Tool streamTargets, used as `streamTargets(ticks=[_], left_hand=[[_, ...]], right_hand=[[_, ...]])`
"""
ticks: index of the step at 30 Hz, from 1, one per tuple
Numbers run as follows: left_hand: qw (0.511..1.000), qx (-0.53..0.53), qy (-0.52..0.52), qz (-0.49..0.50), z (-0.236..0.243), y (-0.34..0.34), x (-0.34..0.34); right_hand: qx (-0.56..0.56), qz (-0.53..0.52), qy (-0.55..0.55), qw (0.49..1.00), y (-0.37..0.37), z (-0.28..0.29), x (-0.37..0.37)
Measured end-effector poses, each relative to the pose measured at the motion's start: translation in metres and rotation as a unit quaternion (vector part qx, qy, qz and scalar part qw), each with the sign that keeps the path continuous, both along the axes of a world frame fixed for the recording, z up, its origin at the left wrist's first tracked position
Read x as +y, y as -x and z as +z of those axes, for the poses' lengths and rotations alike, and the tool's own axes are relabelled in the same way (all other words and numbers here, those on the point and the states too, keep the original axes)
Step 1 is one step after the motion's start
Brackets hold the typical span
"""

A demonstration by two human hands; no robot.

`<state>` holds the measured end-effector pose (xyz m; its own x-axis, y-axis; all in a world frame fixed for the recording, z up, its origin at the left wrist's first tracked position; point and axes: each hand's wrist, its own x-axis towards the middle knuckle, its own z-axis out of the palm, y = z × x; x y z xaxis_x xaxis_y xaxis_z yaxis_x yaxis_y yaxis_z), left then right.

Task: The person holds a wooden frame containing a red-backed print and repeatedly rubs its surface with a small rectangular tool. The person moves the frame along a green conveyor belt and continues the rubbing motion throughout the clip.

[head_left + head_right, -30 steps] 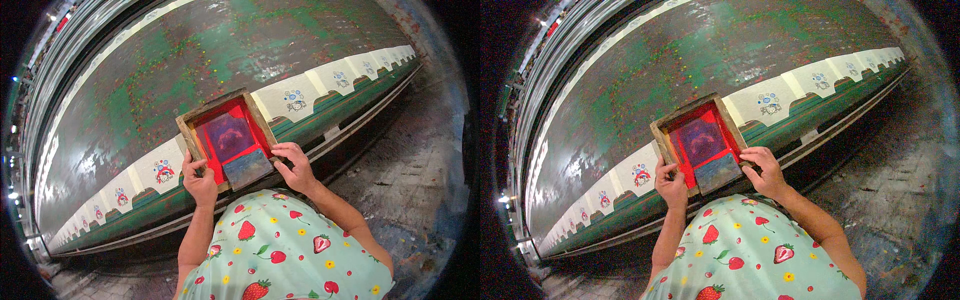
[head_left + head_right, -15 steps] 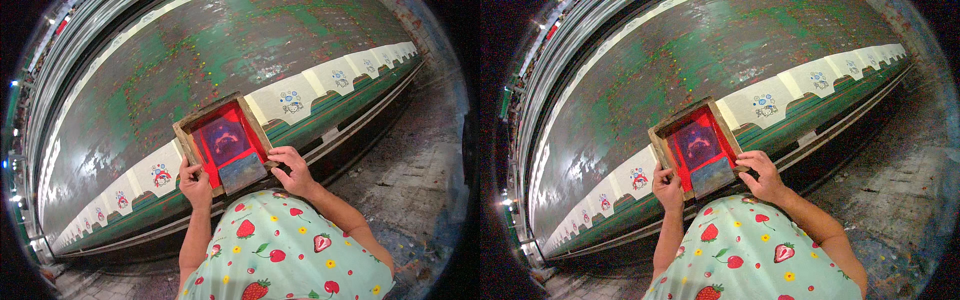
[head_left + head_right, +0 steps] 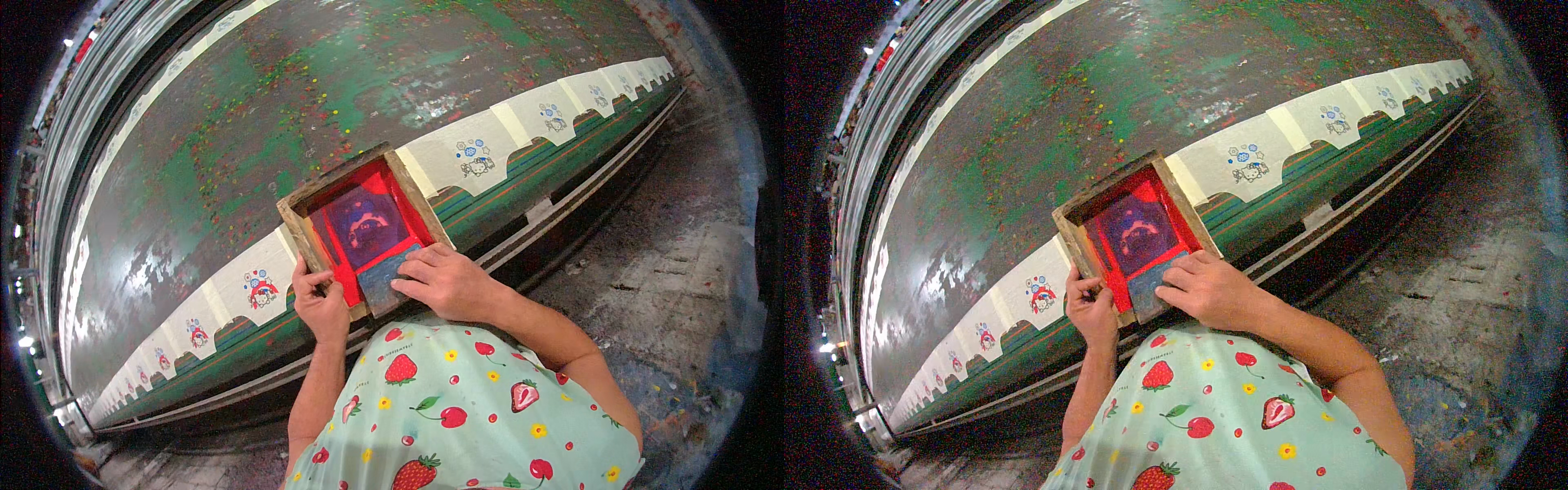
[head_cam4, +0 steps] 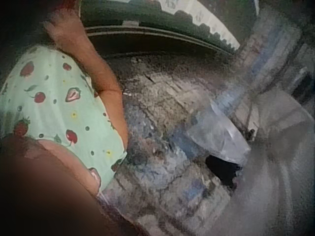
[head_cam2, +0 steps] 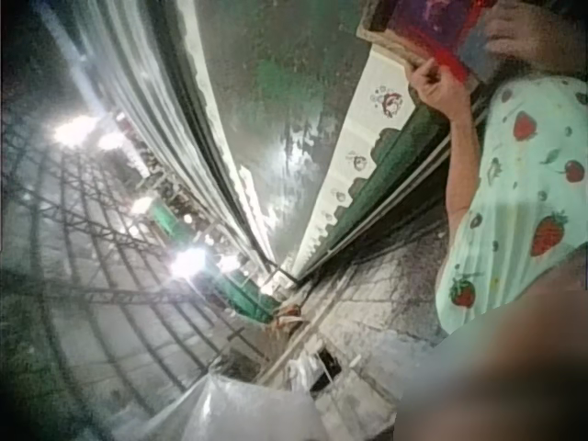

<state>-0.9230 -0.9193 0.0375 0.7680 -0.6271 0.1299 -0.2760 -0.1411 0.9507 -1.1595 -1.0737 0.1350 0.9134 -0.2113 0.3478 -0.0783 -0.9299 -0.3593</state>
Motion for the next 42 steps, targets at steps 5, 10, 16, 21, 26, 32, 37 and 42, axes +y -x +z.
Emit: streamTargets(ticks=[5,10,16,21,26,32,37,42], left_hand=[[0.999,0.052,-0.008,0.012,0.003,0.004,-0.002],[1.000,-0.017,0.018,0.017,0.001,0.007,-0.002],[0.994,0.069,0.075,0.025,-0.006,0.004,-0.007],[0.994,0.076,0.083,0.008,-0.004,0.002,-0.006],[0.994,0.073,0.080,0.011,-0.001,0.001,-0.006],[0.995,0.072,0.073,0.012,-0.002,0.003,-0.007],[0.995,0.063,0.076,0.011,-0.004,0.003,-0.006],[0.988,0.107,0.108,0.030,-0.001,0.007,-0.011]], right_hand=[[0.039,0.014,0.059,0.997,-0.024,0.008,0.003],[0.145,0.040,0.040,0.988,-0.038,0.029,-0.022],[0.167,0.043,0.028,0.985,-0.083,0.032,-0.075],[0.129,-0.027,0.027,0.991,-0.120,0.017,-0.102],[0.086,-0.017,0.048,0.995,-0.114,0.001,-0.090],[0.072,-0.030,0.066,0.995,-0.075,-0.005,-0.039],[0.074,-0.035,0.049,0.995,-0.052,-0.002,-0.006],[0.097,-0.034,0.035,0.994,-0.036,0.003,0.013]])
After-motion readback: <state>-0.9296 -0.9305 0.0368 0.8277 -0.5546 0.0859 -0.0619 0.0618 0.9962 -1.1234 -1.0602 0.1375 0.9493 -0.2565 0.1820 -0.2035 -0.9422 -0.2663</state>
